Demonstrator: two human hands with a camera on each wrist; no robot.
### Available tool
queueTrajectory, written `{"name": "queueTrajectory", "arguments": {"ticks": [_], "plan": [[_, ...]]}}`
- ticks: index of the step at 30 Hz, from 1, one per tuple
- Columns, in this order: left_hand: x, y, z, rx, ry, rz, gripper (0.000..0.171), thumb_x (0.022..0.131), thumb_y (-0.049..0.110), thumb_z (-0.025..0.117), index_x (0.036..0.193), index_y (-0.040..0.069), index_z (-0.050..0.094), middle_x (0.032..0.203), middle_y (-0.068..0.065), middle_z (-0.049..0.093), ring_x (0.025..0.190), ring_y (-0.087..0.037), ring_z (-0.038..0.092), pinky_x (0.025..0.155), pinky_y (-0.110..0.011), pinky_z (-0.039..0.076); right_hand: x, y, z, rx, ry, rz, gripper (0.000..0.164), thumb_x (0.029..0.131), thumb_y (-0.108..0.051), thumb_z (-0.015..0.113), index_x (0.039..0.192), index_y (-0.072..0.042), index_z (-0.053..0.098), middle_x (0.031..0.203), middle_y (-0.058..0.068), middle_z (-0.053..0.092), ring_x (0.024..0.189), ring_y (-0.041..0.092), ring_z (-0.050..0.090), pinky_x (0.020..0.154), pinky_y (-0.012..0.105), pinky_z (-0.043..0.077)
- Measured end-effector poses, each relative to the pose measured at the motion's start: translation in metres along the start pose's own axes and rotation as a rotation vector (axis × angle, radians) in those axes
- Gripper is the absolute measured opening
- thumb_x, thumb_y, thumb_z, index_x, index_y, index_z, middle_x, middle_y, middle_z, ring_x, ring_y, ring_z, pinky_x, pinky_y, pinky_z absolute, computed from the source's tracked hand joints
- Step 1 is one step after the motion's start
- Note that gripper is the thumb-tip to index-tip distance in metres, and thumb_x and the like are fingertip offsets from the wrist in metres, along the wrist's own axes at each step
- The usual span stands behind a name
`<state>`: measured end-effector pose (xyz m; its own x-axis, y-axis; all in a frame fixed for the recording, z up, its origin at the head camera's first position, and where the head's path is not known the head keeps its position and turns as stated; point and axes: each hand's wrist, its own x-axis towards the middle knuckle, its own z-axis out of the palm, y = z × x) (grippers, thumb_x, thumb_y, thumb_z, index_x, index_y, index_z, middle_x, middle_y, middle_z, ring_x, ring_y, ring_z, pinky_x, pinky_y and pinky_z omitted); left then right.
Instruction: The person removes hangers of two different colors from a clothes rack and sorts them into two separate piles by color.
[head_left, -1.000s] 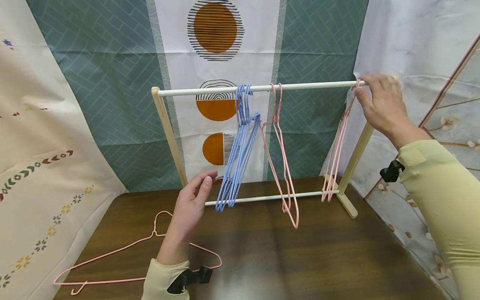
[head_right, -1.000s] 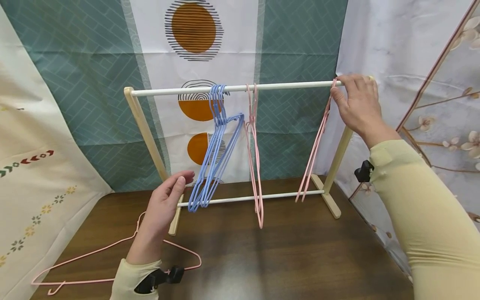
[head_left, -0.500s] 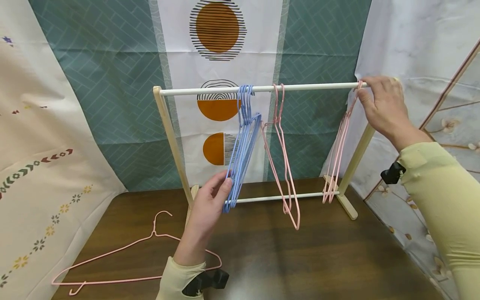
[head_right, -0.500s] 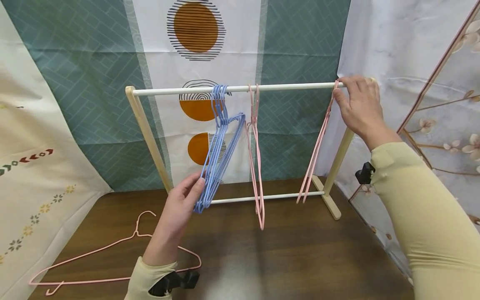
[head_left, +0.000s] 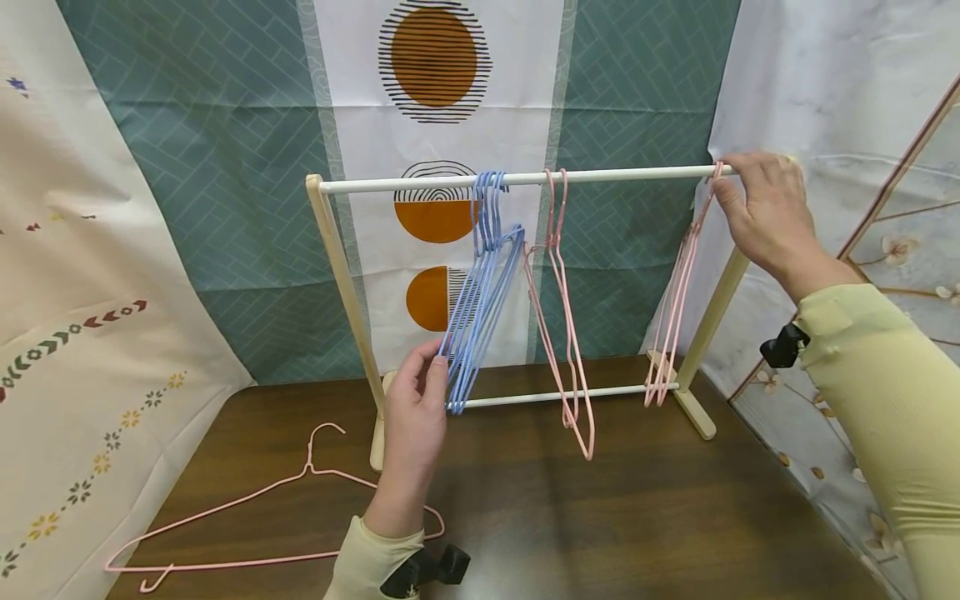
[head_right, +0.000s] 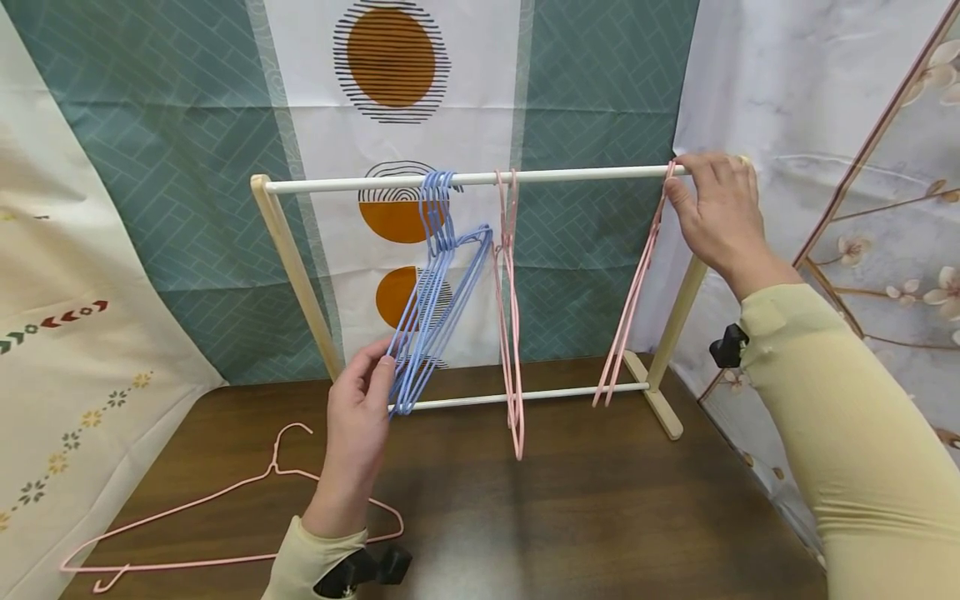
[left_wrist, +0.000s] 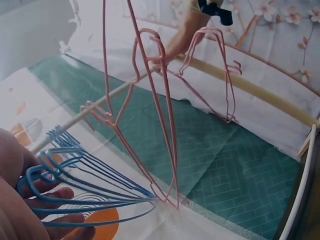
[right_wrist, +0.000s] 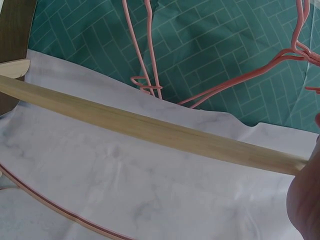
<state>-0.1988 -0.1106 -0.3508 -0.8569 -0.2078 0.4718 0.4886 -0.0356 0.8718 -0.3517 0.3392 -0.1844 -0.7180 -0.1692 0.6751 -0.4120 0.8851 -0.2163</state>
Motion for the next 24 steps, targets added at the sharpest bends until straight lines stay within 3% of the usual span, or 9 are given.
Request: {"name": "queueTrajectory", "arguments": {"ticks": [4,9,13,19,24], "plan": [[0.000,0.000,0.000,-0.039,0.038,0.025,0.028,0.113,0.003,0.055,0.135,-0.005,0.071,0.131,-0.018,0.074,0.109,-0.024,0.070,0.093,-0.027,0.058,0.000,0.000,0.001,0.002,0.008,-0.010,0.055,0.121,-0.040,0.034,0.157,0.000,0.045,0.159,0.033,0.039,0.155,0.052,0.025,0.134,0.055,0.004],[0.000,0.004,-0.002,-0.103,0.031,0.044,0.027,0.114,0.001,0.055,0.136,-0.007,0.068,0.141,-0.015,0.072,0.124,-0.027,0.069,0.103,-0.027,0.056,0.001,0.001,0.001,0.001,0.000,0.000,0.056,0.121,-0.041,0.034,0.159,0.000,0.044,0.160,0.032,0.038,0.156,0.052,0.024,0.134,0.054,0.003],[-0.001,0.009,-0.005,-0.117,0.035,0.050,0.027,0.114,0.003,0.058,0.137,-0.006,0.068,0.141,-0.013,0.073,0.128,-0.027,0.068,0.104,-0.027,0.055,0.001,0.001,0.000,-0.002,-0.002,0.003,0.055,0.121,-0.040,0.034,0.159,-0.001,0.044,0.160,0.032,0.038,0.157,0.051,0.023,0.134,0.055,0.003],[0.000,0.015,-0.012,-0.155,0.078,0.075,0.025,0.113,0.000,0.058,0.134,-0.009,0.067,0.139,-0.017,0.074,0.136,-0.023,0.067,0.117,-0.034,0.049,0.000,0.000,0.000,-0.005,-0.006,0.003,0.055,0.121,-0.040,0.034,0.158,0.000,0.045,0.161,0.032,0.038,0.156,0.052,0.024,0.133,0.055,0.004],[0.000,0.021,-0.021,-0.176,0.111,0.097,0.023,0.112,-0.001,0.059,0.132,-0.011,0.064,0.138,-0.021,0.073,0.132,-0.026,0.069,0.117,-0.038,0.050,0.000,-0.001,0.000,-0.009,-0.004,0.002,0.056,0.121,-0.041,0.034,0.158,0.000,0.044,0.161,0.032,0.037,0.157,0.052,0.024,0.134,0.055,0.004]]}}
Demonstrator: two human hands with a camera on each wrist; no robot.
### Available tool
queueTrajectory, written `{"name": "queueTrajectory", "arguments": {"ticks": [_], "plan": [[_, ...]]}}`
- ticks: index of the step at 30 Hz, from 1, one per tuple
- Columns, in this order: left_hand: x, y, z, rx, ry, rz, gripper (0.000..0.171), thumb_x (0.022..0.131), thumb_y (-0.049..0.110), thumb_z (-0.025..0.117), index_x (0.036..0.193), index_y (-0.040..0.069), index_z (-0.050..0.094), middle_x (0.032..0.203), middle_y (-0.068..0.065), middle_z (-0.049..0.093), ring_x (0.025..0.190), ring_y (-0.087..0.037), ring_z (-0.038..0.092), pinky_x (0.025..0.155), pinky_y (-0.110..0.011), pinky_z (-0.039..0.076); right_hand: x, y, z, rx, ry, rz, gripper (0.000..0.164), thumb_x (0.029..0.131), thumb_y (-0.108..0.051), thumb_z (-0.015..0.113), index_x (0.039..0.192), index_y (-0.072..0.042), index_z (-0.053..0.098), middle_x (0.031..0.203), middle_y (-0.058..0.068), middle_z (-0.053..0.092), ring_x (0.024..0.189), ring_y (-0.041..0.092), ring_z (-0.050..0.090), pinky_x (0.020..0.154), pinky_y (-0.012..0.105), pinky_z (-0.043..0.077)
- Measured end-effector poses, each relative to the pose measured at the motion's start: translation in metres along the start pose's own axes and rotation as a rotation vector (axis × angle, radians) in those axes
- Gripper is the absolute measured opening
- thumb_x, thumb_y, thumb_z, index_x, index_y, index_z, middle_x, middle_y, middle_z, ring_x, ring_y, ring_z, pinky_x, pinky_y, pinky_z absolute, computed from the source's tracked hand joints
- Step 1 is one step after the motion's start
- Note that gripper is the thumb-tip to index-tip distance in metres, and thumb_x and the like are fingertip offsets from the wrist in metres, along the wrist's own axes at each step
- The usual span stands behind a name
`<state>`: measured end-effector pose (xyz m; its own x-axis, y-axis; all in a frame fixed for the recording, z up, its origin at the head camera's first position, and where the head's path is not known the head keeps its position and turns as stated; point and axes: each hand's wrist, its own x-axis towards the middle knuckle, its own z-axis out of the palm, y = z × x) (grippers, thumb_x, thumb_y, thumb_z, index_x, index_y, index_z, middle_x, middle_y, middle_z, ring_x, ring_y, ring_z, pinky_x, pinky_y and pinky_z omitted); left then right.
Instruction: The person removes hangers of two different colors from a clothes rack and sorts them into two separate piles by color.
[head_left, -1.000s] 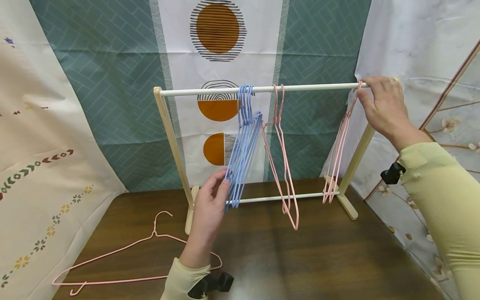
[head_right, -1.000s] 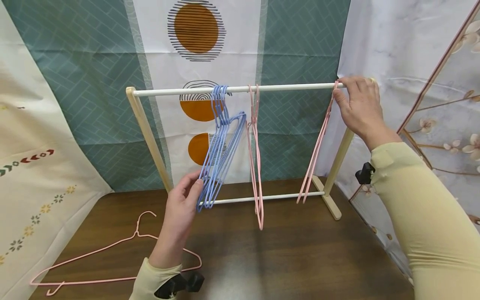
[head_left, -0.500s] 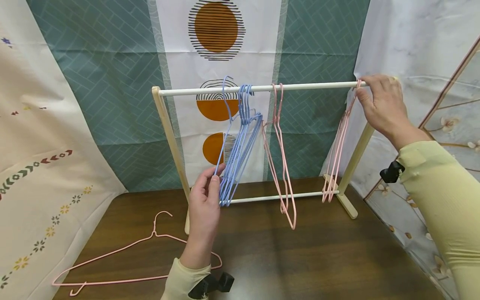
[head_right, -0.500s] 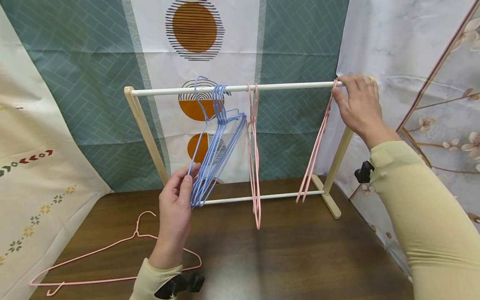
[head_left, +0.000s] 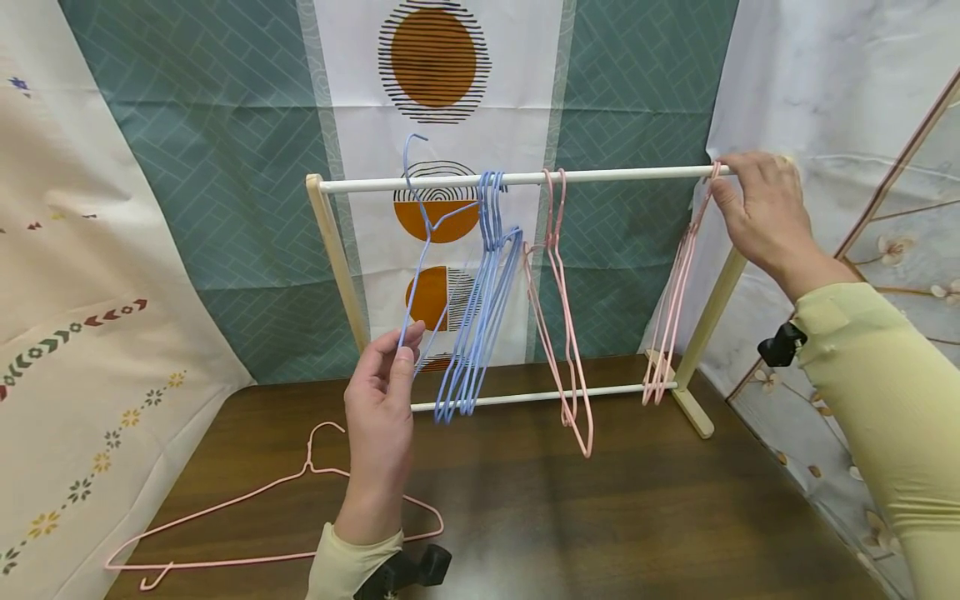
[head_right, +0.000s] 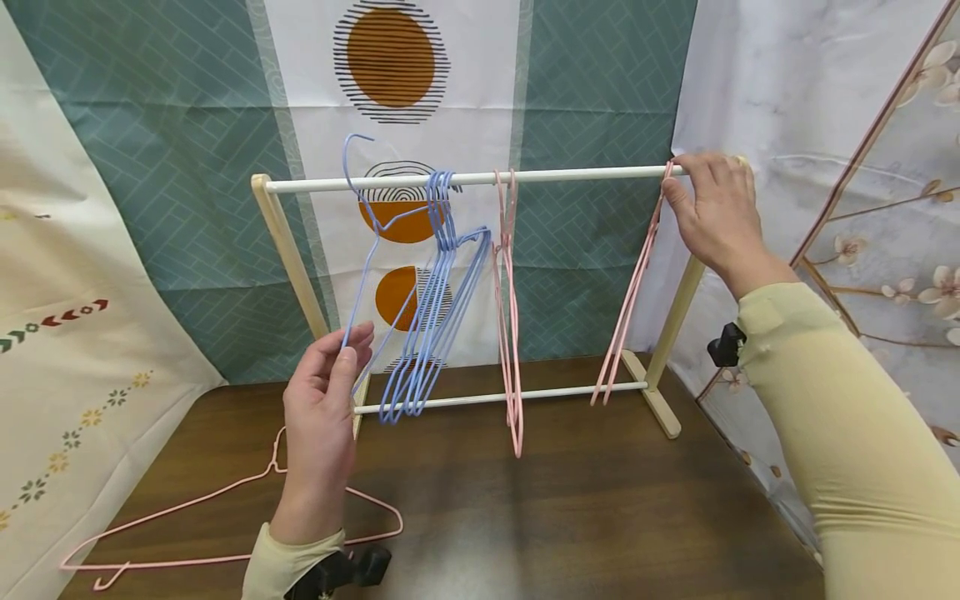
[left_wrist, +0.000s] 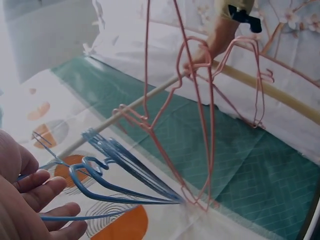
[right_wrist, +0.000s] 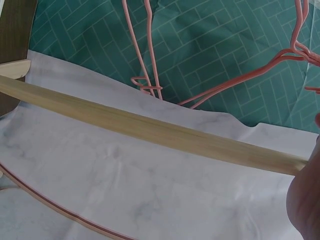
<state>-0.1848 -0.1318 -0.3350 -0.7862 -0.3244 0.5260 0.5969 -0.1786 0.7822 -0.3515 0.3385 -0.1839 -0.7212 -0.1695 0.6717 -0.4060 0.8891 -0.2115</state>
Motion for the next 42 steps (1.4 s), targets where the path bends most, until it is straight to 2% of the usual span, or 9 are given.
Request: {"name": "queueTrajectory", "arguments": {"ticks": [7,18,23,29,34,36,42], "plan": [[0.003,0.003,-0.015,0.025,0.019,0.025,0.024,0.113,-0.001,0.057,0.133,-0.013,0.062,0.135,-0.022,0.074,0.122,-0.022,0.074,0.111,-0.037,0.055,0.002,0.000,0.003,0.012,0.018,-0.016,0.055,0.121,-0.041,0.035,0.156,0.001,0.047,0.159,0.033,0.040,0.154,0.053,0.026,0.133,0.055,0.006],[-0.002,0.014,-0.048,0.150,-0.033,0.013,0.027,0.116,0.003,0.054,0.138,-0.010,0.061,0.135,-0.021,0.073,0.127,-0.022,0.072,0.111,-0.033,0.053,0.004,0.000,0.003,0.007,0.030,-0.037,0.056,0.121,-0.043,0.035,0.154,0.001,0.048,0.158,0.033,0.040,0.154,0.053,0.027,0.133,0.056,0.005],[-0.004,0.023,-0.065,0.192,-0.059,0.004,0.027,0.116,0.002,0.052,0.139,-0.011,0.060,0.131,-0.021,0.075,0.124,-0.027,0.075,0.110,-0.031,0.053,0.004,-0.001,0.003,0.007,0.035,-0.038,0.056,0.121,-0.044,0.036,0.153,0.000,0.049,0.158,0.032,0.041,0.153,0.053,0.028,0.133,0.056,0.007],[-0.005,0.034,-0.085,0.241,-0.109,-0.035,0.025,0.117,0.005,0.050,0.138,-0.004,0.061,0.130,-0.021,0.076,0.121,-0.024,0.076,0.106,-0.032,0.056,0.002,0.000,0.002,0.009,0.026,-0.026,0.057,0.121,-0.045,0.033,0.155,-0.001,0.047,0.159,0.032,0.039,0.154,0.052,0.027,0.133,0.055,0.005],[-0.006,0.039,-0.097,0.345,-0.176,-0.066,0.026,0.119,0.011,0.048,0.140,-0.001,0.059,0.129,-0.019,0.076,0.118,-0.019,0.077,0.102,-0.030,0.058,0.002,0.001,0.001,0.012,0.031,-0.026,0.057,0.121,-0.044,0.034,0.155,-0.001,0.047,0.159,0.032,0.039,0.154,0.053,0.026,0.133,0.055,0.005],[-0.007,0.039,-0.100,0.374,-0.198,-0.060,0.026,0.119,0.012,0.047,0.140,-0.001,0.058,0.129,-0.017,0.076,0.117,-0.018,0.077,0.100,-0.029,0.059,0.001,0.002,0.001,0.013,0.033,-0.023,0.056,0.121,-0.043,0.034,0.155,0.000,0.047,0.160,0.032,0.039,0.154,0.053,0.026,0.133,0.055,0.004],[-0.007,0.036,-0.104,0.381,-0.240,-0.036,0.024,0.119,0.008,0.047,0.138,-0.001,0.058,0.127,-0.017,0.076,0.114,-0.016,0.078,0.095,-0.030,0.062,-0.001,0.003,0.001,0.013,0.027,-0.012,0.056,0.121,-0.042,0.034,0.156,-0.001,0.046,0.160,0.032,0.039,0.154,0.053,0.026,0.133,0.055,0.004]]}}
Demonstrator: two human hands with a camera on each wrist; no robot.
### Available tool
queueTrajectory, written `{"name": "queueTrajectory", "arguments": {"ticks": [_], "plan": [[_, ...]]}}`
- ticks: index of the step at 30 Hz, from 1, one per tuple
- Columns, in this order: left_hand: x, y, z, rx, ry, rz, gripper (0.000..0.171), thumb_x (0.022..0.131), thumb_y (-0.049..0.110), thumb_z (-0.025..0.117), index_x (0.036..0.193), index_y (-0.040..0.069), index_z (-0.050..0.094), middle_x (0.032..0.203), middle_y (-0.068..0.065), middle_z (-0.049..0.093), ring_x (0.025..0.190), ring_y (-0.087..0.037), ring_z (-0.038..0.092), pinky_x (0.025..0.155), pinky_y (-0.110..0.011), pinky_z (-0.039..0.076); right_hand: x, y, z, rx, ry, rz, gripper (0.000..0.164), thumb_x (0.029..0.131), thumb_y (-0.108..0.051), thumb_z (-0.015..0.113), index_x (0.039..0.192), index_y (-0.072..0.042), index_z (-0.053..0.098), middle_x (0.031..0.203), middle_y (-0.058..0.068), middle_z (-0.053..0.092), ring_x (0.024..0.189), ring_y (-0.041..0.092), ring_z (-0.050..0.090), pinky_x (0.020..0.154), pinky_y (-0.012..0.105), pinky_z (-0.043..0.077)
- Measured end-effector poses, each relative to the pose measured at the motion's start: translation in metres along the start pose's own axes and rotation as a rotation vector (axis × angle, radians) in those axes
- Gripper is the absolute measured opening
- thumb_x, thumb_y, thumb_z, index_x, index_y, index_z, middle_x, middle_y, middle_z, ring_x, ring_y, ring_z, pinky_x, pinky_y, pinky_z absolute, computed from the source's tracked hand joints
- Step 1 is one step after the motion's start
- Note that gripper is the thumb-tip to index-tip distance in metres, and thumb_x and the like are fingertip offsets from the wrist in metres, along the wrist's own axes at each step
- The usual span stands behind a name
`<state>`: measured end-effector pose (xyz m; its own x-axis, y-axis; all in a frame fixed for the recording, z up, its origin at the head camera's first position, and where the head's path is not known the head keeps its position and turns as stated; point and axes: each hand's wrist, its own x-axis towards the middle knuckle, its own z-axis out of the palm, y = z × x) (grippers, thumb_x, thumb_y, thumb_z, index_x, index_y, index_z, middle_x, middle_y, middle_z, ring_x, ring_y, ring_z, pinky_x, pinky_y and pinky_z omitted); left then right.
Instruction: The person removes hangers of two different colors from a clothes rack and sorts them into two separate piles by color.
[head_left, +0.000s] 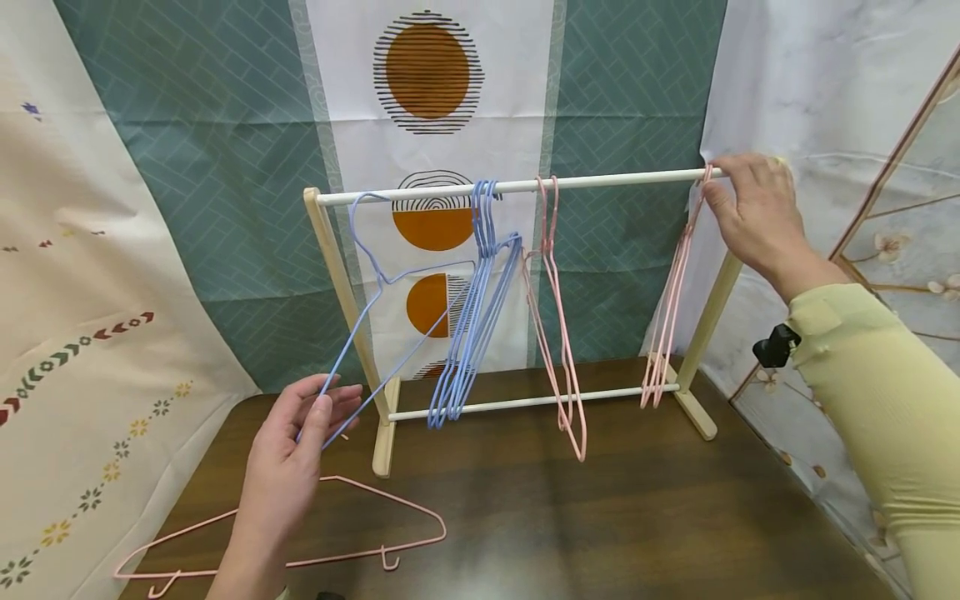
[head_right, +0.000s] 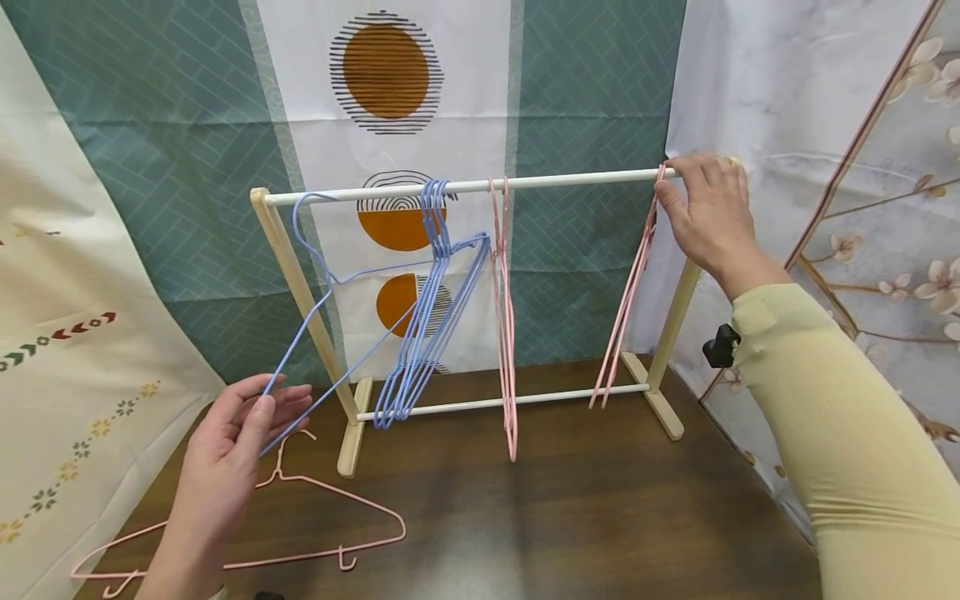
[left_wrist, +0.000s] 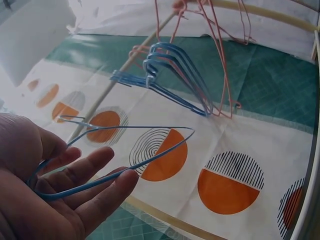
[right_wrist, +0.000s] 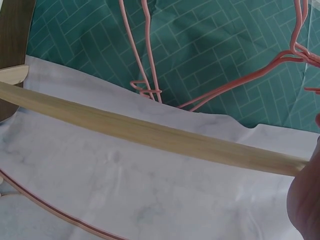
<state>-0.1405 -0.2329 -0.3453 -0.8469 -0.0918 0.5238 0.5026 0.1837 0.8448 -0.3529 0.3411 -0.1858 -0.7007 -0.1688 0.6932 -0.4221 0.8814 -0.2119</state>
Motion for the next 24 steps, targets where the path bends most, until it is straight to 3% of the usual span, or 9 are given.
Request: {"name": "queueTrajectory", "arguments": {"ticks": [4,12,20,24], "plan": [[0.000,-0.003,-0.003,-0.007,-0.036,0.008,0.023,0.119,0.007,0.047,0.136,-0.001,0.059,0.126,-0.015,0.077,0.114,-0.016,0.078,0.093,-0.032,0.063,-0.001,0.000,0.001,0.001,0.000,-0.003,0.055,0.121,-0.042,0.034,0.156,-0.001,0.046,0.160,0.031,0.039,0.154,0.052,0.026,0.134,0.055,0.003],[0.000,-0.013,-0.014,0.044,-0.143,-0.051,0.026,0.120,0.011,0.045,0.139,-0.002,0.057,0.121,0.000,0.080,0.107,-0.015,0.079,0.086,-0.032,0.065,-0.002,0.001,0.000,0.000,0.006,0.000,0.054,0.121,-0.041,0.035,0.156,-0.001,0.046,0.160,0.031,0.039,0.154,0.052,0.026,0.134,0.055,0.003],[0.005,-0.028,-0.012,0.027,-0.193,-0.168,0.027,0.120,0.014,0.047,0.140,-0.003,0.055,0.127,-0.028,0.074,0.107,-0.023,0.080,0.088,-0.035,0.065,-0.002,0.000,0.000,0.006,0.009,-0.006,0.054,0.121,-0.040,0.036,0.156,-0.001,0.046,0.159,0.031,0.039,0.154,0.053,0.026,0.133,0.056,0.003],[0.007,-0.039,-0.009,0.000,-0.233,-0.226,0.027,0.120,0.012,0.047,0.140,-0.005,0.054,0.128,-0.031,0.072,0.105,-0.026,0.080,0.088,-0.036,0.066,-0.001,-0.001,0.000,0.006,0.007,-0.007,0.054,0.121,-0.041,0.036,0.156,-0.001,0.046,0.159,0.031,0.039,0.154,0.053,0.026,0.133,0.056,0.003]]}}
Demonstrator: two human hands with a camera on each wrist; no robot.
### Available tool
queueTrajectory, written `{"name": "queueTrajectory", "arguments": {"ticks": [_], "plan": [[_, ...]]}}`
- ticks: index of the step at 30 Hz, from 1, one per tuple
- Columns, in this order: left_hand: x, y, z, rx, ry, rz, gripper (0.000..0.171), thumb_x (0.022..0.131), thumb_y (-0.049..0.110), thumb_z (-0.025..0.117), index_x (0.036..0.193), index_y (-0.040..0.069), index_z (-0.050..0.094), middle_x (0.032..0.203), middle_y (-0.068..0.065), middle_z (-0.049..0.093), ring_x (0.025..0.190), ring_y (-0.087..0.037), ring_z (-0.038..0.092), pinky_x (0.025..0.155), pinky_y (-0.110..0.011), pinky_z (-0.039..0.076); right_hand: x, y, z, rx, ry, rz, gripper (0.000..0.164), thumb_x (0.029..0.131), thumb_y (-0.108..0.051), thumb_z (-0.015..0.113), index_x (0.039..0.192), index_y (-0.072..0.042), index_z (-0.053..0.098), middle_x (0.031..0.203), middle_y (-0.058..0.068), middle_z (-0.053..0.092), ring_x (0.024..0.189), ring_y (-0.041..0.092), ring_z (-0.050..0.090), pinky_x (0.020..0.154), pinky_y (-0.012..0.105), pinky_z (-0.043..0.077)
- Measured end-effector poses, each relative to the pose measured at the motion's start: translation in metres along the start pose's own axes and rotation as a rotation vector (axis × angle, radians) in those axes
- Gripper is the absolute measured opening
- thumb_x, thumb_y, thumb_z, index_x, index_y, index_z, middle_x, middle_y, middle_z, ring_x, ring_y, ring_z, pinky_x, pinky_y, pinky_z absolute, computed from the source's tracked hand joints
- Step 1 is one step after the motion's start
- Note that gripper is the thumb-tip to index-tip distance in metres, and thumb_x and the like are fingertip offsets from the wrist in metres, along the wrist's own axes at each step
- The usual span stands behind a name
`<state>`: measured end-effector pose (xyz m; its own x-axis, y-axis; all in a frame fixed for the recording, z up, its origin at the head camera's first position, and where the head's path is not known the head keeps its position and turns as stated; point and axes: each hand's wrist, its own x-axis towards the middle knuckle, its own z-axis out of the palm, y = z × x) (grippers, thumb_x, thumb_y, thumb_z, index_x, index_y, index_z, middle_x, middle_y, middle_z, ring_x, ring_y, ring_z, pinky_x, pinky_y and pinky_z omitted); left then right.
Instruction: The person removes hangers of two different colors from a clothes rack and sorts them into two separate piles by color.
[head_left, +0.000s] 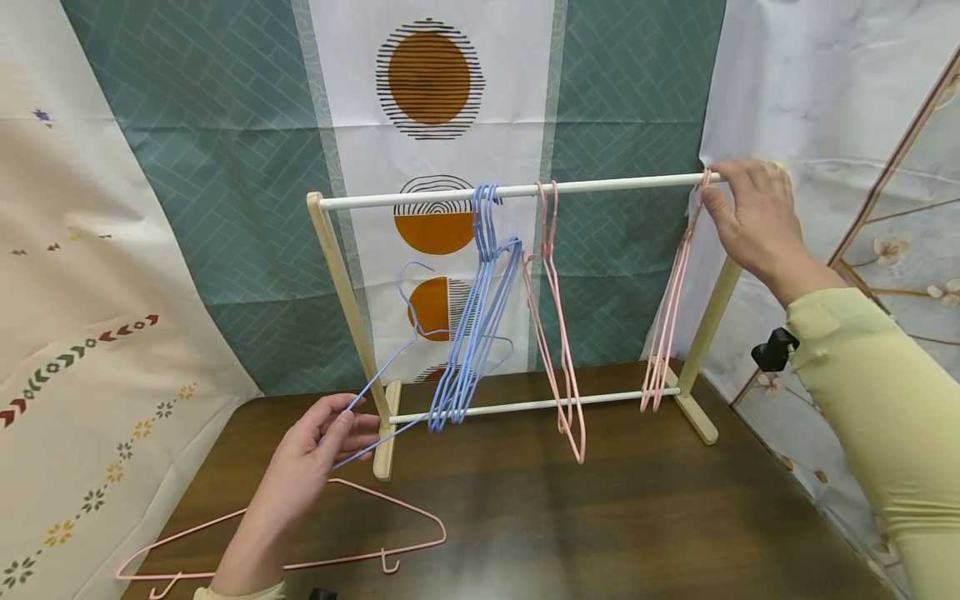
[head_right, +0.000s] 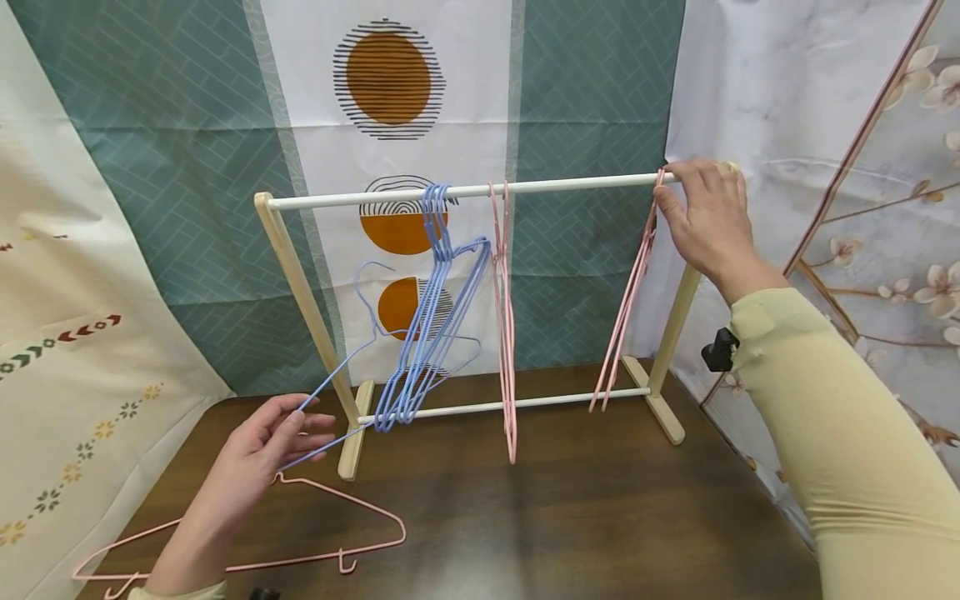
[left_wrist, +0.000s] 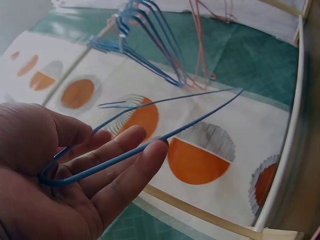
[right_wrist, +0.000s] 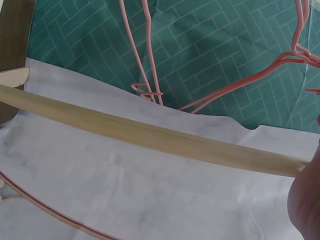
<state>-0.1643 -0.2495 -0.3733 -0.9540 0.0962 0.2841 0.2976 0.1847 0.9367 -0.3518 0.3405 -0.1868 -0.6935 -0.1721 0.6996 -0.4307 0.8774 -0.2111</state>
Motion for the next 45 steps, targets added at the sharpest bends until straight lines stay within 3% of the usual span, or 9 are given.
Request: {"name": "queueTrajectory", "arguments": {"ticks": [6,11,21,26,30,36,41,45], "plan": [[0.005,-0.018,0.004,-0.040,-0.028,-0.079,0.027,0.120,0.012,0.048,0.139,-0.005,0.054,0.127,-0.029,0.074,0.101,-0.028,0.081,0.086,-0.038,0.066,0.001,0.000,0.001,0.006,0.013,-0.012,0.053,0.121,-0.041,0.038,0.155,-0.002,0.048,0.158,0.030,0.040,0.152,0.053,0.027,0.133,0.055,0.005],[0.007,-0.035,0.011,-0.105,-0.108,-0.148,0.027,0.119,0.013,0.051,0.140,-0.005,0.054,0.123,-0.025,0.076,0.101,-0.032,0.081,0.086,-0.042,0.067,-0.003,0.000,0.003,0.008,0.008,-0.013,0.053,0.121,-0.041,0.039,0.155,-0.001,0.048,0.157,0.031,0.041,0.152,0.053,0.028,0.133,0.056,0.005],[0.011,-0.060,0.042,-0.235,-0.239,-0.229,0.030,0.119,0.015,0.050,0.141,-0.006,0.050,0.121,-0.022,0.074,0.103,-0.041,0.080,0.089,-0.053,0.066,-0.003,-0.001,0.003,0.000,0.010,-0.018,0.055,0.121,-0.042,0.039,0.156,-0.002,0.048,0.157,0.030,0.041,0.153,0.052,0.028,0.133,0.056,0.006],[0.013,-0.067,0.071,-0.266,-0.287,-0.246,0.029,0.119,0.015,0.049,0.138,-0.007,0.052,0.121,-0.025,0.073,0.104,-0.043,0.079,0.087,-0.048,0.066,-0.001,-0.001,0.002,-0.007,-0.004,0.000,0.056,0.121,-0.043,0.036,0.158,-0.002,0.046,0.159,0.030,0.039,0.156,0.050,0.025,0.133,0.056,0.003],[0.013,-0.070,0.099,-0.313,-0.333,-0.253,0.029,0.119,0.014,0.048,0.139,-0.007,0.052,0.119,-0.025,0.073,0.105,-0.044,0.079,0.088,-0.051,0.066,-0.001,-0.002,0.001,-0.007,-0.006,0.005,0.054,0.121,-0.041,0.037,0.157,-0.002,0.046,0.159,0.029,0.039,0.156,0.049,0.025,0.133,0.055,0.003],[0.016,-0.074,0.151,-0.409,-0.409,-0.276,0.026,0.118,0.011,0.048,0.136,-0.007,0.056,0.115,-0.026,0.074,0.100,-0.039,0.081,0.084,-0.048,0.067,-0.001,-0.003,0.000,-0.011,-0.010,0.008,0.054,0.121,-0.040,0.037,0.158,-0.002,0.046,0.160,0.029,0.039,0.157,0.049,0.024,0.133,0.055,0.003],[0.020,-0.076,0.189,-0.463,-0.409,-0.324,0.024,0.118,0.010,0.047,0.133,-0.005,0.059,0.116,-0.035,0.073,0.097,-0.039,0.081,0.079,-0.045,0.068,-0.001,-0.002,-0.001,-0.018,-0.017,0.014,0.055,0.121,-0.041,0.035,0.159,-0.002,0.045,0.161,0.029,0.038,0.157,0.048,0.024,0.134,0.055,0.003],[0.020,-0.078,0.214,-0.501,-0.414,-0.347,0.025,0.118,0.012,0.048,0.132,-0.005,0.060,0.114,-0.034,0.074,0.097,-0.043,0.081,0.077,-0.044,0.068,-0.001,0.000,-0.001,-0.017,-0.013,0.016,0.055,0.121,-0.041,0.036,0.159,-0.002,0.045,0.161,0.029,0.038,0.157,0.049,0.024,0.134,0.055,0.003]]}}
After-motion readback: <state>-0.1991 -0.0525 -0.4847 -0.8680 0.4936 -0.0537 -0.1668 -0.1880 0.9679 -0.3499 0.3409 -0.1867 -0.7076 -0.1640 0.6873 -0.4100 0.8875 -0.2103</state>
